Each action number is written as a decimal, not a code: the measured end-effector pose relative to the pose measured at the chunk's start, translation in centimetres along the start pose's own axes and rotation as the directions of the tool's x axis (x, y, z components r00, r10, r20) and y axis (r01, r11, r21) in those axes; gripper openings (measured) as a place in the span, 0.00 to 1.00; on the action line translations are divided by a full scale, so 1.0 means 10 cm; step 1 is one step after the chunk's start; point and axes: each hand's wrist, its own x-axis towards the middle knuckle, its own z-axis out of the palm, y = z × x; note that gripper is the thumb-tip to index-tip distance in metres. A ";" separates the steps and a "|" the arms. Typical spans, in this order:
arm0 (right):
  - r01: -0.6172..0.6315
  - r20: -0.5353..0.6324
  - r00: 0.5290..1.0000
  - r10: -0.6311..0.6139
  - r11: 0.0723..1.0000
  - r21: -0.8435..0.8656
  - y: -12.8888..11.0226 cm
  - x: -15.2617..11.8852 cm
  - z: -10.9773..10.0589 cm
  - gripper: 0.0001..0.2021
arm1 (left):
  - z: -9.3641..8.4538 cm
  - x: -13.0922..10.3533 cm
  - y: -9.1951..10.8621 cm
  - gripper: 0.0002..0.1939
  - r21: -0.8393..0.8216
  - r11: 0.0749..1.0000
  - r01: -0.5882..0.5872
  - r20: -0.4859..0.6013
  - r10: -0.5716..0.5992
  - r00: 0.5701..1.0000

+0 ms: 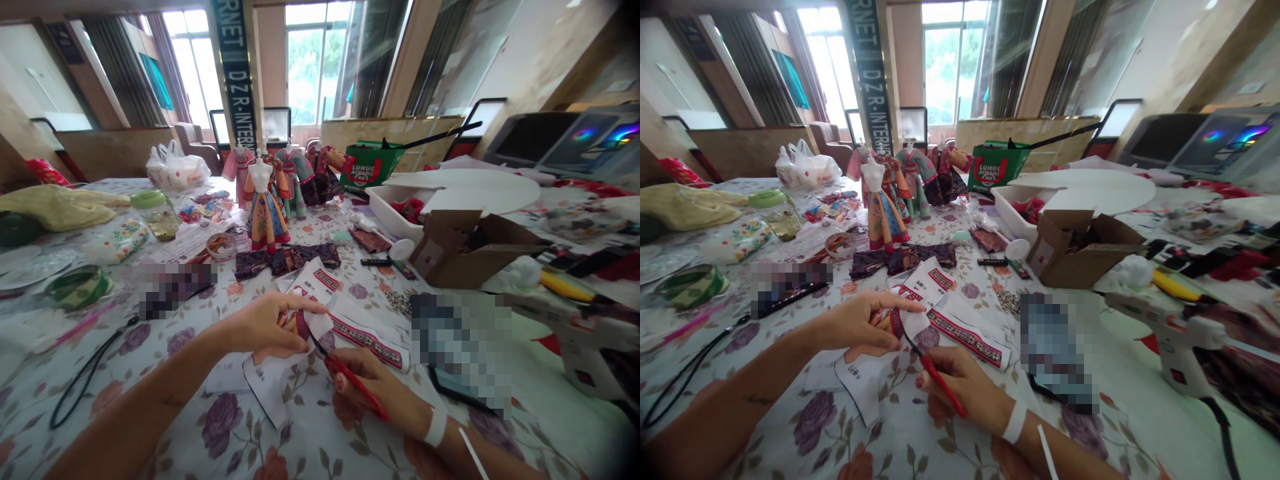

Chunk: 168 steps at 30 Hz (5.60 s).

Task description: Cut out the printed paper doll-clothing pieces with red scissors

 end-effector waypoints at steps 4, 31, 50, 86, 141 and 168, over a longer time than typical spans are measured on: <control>0.007 0.008 1.000 -0.007 1.000 0.009 0.03 0.01 -0.02 0.24 | 0.00 0.00 0.00 0.31 0.015 1.000 -0.012 0.012 0.012 1.000; 0.045 0.057 0.998 -0.041 0.996 -0.080 -0.01 -0.04 -0.02 0.23 | -0.04 -0.03 0.08 0.28 0.069 0.996 -0.064 0.000 0.064 0.998; 0.010 0.008 1.000 -0.009 0.996 -0.088 -0.01 -0.03 -0.01 0.25 | -0.01 -0.01 0.04 0.28 0.057 0.997 -0.047 -0.035 0.049 0.998; 0.027 0.014 1.000 -0.026 0.992 -0.122 -0.05 -0.04 0.00 0.24 | 0.01 0.00 0.03 0.29 -0.005 0.999 -0.046 -0.042 0.045 0.998; 0.022 0.044 0.999 -0.021 0.999 -0.029 -0.02 -0.05 0.01 0.24 | -0.09 -0.05 0.03 0.27 -0.149 0.989 -0.015 0.061 0.024 0.998; -0.014 0.039 0.999 0.014 1.000 -0.015 0.01 -0.04 0.00 0.24 | -0.06 -0.03 0.04 0.31 -0.082 0.997 0.003 0.022 -0.001 1.000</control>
